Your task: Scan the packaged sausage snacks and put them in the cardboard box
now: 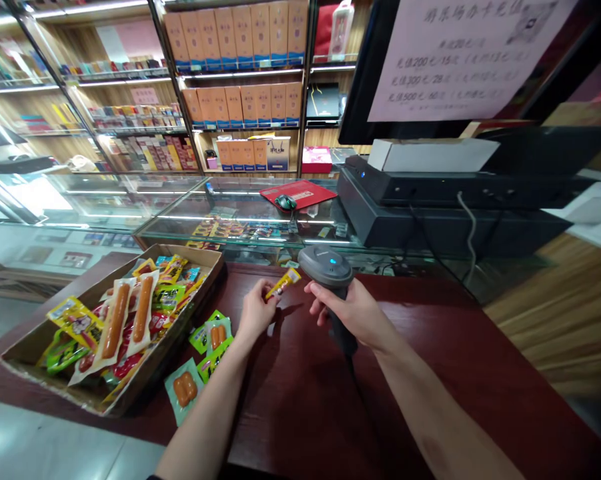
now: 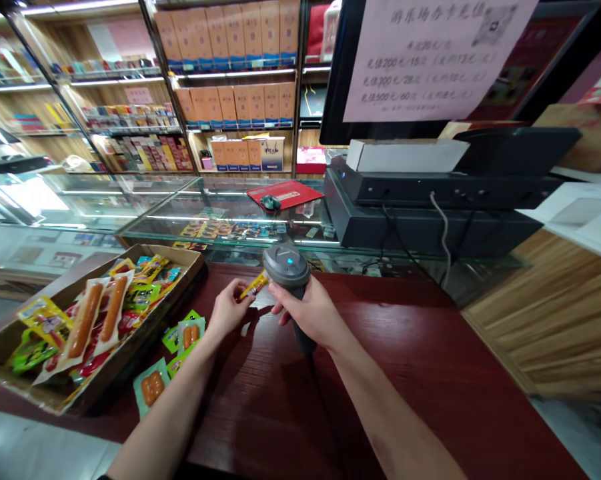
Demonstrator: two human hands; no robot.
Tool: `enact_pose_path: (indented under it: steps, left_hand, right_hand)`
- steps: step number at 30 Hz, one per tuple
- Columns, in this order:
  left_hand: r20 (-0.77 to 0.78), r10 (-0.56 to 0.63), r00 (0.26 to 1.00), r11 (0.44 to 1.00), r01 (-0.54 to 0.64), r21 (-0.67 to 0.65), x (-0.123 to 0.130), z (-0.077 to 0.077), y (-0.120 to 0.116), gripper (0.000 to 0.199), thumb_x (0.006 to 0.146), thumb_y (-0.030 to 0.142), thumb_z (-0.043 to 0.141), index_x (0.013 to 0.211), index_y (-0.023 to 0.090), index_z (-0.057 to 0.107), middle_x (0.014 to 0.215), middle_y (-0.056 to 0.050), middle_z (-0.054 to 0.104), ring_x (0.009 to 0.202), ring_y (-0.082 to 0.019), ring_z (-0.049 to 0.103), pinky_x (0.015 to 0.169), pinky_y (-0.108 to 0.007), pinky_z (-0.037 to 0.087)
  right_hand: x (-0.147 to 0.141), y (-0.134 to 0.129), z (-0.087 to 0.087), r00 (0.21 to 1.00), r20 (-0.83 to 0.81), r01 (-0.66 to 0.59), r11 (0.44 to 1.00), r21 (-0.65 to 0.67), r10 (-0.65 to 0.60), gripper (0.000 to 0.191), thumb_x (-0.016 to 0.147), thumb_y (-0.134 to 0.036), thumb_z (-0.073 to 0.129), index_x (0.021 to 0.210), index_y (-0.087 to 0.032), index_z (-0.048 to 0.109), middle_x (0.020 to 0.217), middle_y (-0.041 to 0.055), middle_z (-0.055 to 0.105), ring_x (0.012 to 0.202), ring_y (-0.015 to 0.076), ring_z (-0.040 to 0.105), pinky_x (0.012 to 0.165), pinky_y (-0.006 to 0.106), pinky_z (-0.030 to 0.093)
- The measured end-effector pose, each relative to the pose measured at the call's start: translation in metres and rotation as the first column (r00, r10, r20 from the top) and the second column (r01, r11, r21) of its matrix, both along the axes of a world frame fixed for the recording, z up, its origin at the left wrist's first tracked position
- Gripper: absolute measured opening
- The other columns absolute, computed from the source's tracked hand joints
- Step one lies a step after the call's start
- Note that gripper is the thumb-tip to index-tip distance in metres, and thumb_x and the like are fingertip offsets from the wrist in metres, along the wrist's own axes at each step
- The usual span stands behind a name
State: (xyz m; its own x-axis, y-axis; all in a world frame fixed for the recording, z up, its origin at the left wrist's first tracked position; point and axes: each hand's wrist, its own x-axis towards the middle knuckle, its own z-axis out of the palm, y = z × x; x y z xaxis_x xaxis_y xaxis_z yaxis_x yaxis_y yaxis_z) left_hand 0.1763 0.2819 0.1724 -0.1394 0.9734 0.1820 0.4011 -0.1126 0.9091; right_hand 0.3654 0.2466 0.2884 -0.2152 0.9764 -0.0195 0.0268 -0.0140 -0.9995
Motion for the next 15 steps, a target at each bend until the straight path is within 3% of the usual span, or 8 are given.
enact_pose_path:
  steps: [1, 3, 5, 8, 15]
  left_hand:
    - [0.175, 0.02, 0.984, 1.0, -0.023, 0.018, -0.002, 0.0, 0.004, 0.022, 0.071, 0.022, 0.069, 0.091, 0.019, 0.059, 0.078, -0.001, 0.066, 0.071, -0.015, 0.061, 0.07, -0.026, 0.046]
    - [0.476, 0.036, 0.878, 0.998, -0.057, 0.029, -0.004, 0.0, 0.01, 0.036, 0.065, 0.025, 0.076, 0.096, 0.018, 0.059, 0.081, -0.002, 0.068, 0.073, -0.014, 0.063, 0.073, -0.026, 0.048]
    - [0.649, 0.044, 0.759, 0.998, -0.057, -0.002, -0.003, 0.002, 0.012, 0.049, 0.06, 0.027, 0.08, 0.103, 0.017, 0.06, 0.088, -0.005, 0.07, 0.078, -0.015, 0.066, 0.076, -0.028, 0.049]
    - [0.742, 0.064, 0.667, 0.997, -0.006, -0.081, 0.001, 0.005, 0.009, 0.053, 0.056, 0.03, 0.084, 0.104, 0.015, 0.066, 0.096, -0.008, 0.072, 0.084, -0.018, 0.067, 0.079, -0.03, 0.049]
    - [0.824, 0.123, 0.554, 0.986, 0.028, -0.166, 0.004, 0.012, 0.004, 0.05, 0.048, 0.026, 0.089, 0.091, 0.015, 0.067, 0.085, -0.004, 0.072, 0.074, -0.014, 0.066, 0.07, -0.024, 0.048]
  right_hand:
    - [-0.002, -0.001, -0.002, 1.0, 0.009, -0.008, 1.0, 0.001, 0.008, 0.043, 0.074, -0.049, 0.071, 0.093, -0.013, 0.057, 0.063, 0.002, 0.064, 0.047, 0.0127, 0.059, 0.043, 0.025, 0.049]
    - [-0.005, -0.002, -0.006, 0.999, 0.029, -0.028, 1.0, -0.002, 0.028, 0.043, 0.076, -0.049, 0.071, 0.093, -0.013, 0.056, 0.064, 0.0023, 0.065, 0.047, 0.0129, 0.059, 0.044, 0.026, 0.049]
    - [-0.009, -0.005, -0.009, 0.998, 0.041, -0.054, 0.998, -0.013, 0.054, 0.042, 0.076, -0.048, 0.071, 0.094, -0.014, 0.055, 0.063, 0.0016, 0.064, 0.047, 0.0131, 0.059, 0.044, 0.026, 0.049]
    - [-0.015, -0.008, -0.011, 0.994, 0.038, -0.101, 0.995, -0.024, 0.102, 0.04, 0.075, -0.047, 0.071, 0.092, -0.015, 0.054, 0.061, -0.0003, 0.062, 0.046, 0.0129, 0.059, 0.043, 0.025, 0.049]
    - [-0.021, -0.015, -0.009, 0.987, 0.06, -0.145, 0.988, -0.043, 0.148, 0.033, 0.077, -0.043, 0.069, 0.086, -0.016, 0.052, 0.055, -0.0037, 0.058, 0.042, 0.0116, 0.057, 0.042, 0.024, 0.048]
